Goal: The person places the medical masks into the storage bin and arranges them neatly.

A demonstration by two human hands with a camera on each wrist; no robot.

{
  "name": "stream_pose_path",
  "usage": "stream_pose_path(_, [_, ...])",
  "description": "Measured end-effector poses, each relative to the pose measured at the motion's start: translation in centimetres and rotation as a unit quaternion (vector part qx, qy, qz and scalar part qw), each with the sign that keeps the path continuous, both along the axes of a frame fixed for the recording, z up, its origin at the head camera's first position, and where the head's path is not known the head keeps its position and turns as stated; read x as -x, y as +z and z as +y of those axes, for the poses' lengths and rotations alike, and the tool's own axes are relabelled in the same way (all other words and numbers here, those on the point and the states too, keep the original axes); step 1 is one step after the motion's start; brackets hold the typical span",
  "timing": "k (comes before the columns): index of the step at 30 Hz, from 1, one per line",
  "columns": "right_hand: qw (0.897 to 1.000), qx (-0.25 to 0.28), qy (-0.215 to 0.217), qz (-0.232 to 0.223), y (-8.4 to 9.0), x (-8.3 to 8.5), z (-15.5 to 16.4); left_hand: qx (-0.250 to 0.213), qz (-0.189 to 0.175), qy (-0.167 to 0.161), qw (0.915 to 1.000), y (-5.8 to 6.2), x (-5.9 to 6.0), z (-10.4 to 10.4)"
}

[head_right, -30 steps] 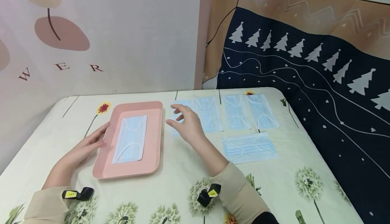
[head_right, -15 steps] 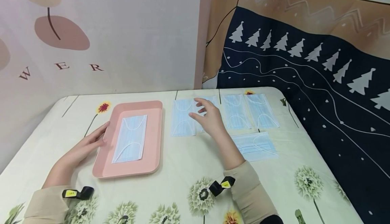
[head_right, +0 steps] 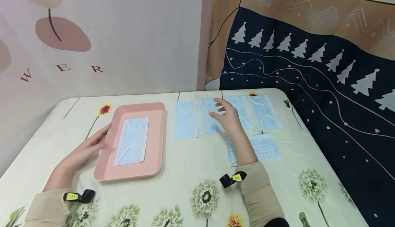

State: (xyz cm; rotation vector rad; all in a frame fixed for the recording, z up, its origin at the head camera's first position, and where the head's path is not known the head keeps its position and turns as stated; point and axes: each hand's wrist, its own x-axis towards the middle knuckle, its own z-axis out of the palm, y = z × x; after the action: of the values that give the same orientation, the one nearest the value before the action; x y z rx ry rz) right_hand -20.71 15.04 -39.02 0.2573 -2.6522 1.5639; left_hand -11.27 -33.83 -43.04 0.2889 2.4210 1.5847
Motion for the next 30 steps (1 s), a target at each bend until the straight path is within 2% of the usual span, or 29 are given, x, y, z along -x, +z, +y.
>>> stream_pose_path(9, [0.999, -0.015, -0.009, -0.049, -1.7, 1.0, 1.6, 0.002, 0.002, -0.001, 1.0000, -0.1, 0.0, 0.0])
stream_pose_path(17, [0.997, -0.042, -0.002, -0.064, -3.3, 1.7, 2.3, 0.009, -0.002, 0.004, 0.9999, 0.1, 0.0, 0.1])
stream_pose_path(30, [0.995, -0.088, -0.012, -0.048, -4.9, 2.3, 2.0, 0.017, -0.005, 0.005, 0.9998, 0.2, 0.1, 0.1])
